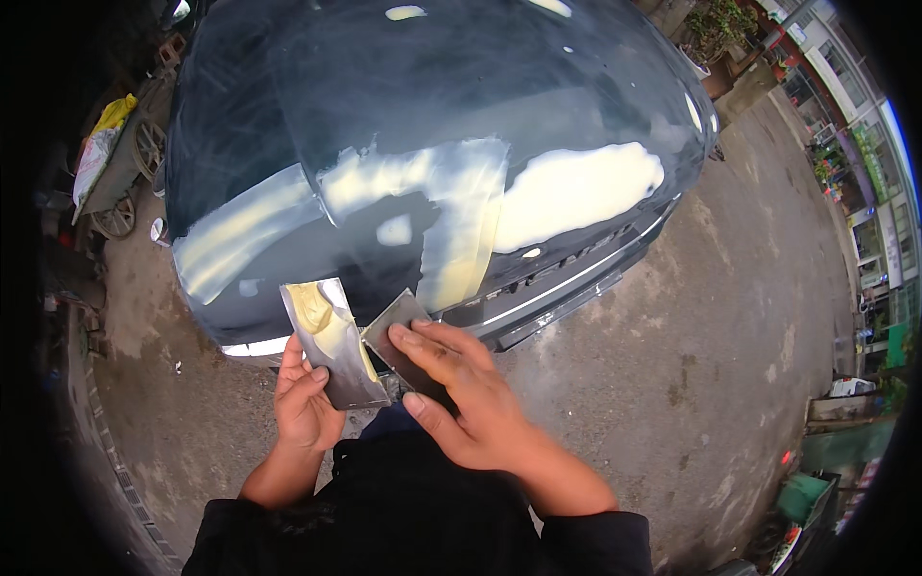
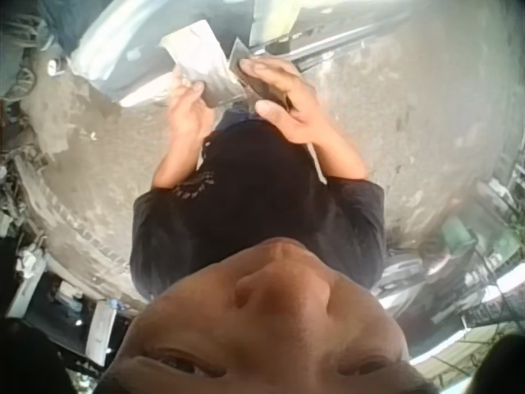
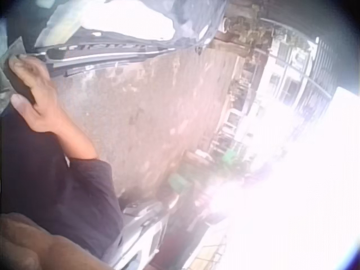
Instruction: The person uses a small metal spreader to apply a yellowish body filler onto the hood of a dark-colored car. They repeatedly scoop filler from a larger metal palette and smooth it over several areas on the hood surface.
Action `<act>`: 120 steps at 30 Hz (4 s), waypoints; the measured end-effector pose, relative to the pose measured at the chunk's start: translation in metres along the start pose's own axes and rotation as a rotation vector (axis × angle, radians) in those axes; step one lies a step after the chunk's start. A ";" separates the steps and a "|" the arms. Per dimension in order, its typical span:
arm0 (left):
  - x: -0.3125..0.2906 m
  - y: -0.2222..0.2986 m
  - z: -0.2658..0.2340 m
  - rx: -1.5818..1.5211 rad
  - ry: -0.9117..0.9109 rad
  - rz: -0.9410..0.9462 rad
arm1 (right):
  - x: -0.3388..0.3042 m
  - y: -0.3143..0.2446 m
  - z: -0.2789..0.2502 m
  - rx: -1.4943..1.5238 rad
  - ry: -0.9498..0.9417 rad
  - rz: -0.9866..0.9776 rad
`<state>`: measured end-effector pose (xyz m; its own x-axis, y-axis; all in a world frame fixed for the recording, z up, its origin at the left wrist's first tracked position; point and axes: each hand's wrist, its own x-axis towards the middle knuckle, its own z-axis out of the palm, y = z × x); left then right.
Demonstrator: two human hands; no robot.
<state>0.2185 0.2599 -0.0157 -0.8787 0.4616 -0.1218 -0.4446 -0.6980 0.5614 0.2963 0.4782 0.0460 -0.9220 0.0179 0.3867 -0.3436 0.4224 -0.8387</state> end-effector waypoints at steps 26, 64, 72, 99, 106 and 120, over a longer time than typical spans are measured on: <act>-0.005 -0.065 0.078 0.393 -0.175 0.372 | -0.054 0.006 -0.093 -0.811 -0.005 -0.157; 0.023 -0.027 -0.018 0.140 -0.213 -0.158 | 0.168 0.085 -0.129 -0.822 -0.211 0.353; 0.029 -0.029 -0.011 0.105 -0.212 -0.157 | 0.123 0.081 -0.108 -0.824 -0.144 0.275; 0.020 -0.014 -0.005 0.270 -0.088 -0.121 | -0.023 0.127 -0.012 -0.854 0.144 0.066; 0.019 -0.009 0.001 0.294 -0.083 -0.091 | -0.048 0.148 0.004 -0.852 0.186 0.002; 0.015 -0.008 0.008 0.273 -0.061 -0.084 | -0.082 0.164 0.018 -0.829 0.177 0.043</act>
<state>0.2104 0.2774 -0.0156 -0.8252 0.5492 -0.1321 -0.4445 -0.4870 0.7518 0.3123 0.5297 -0.1307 -0.8660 0.1616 0.4732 -0.0034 0.9445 -0.3286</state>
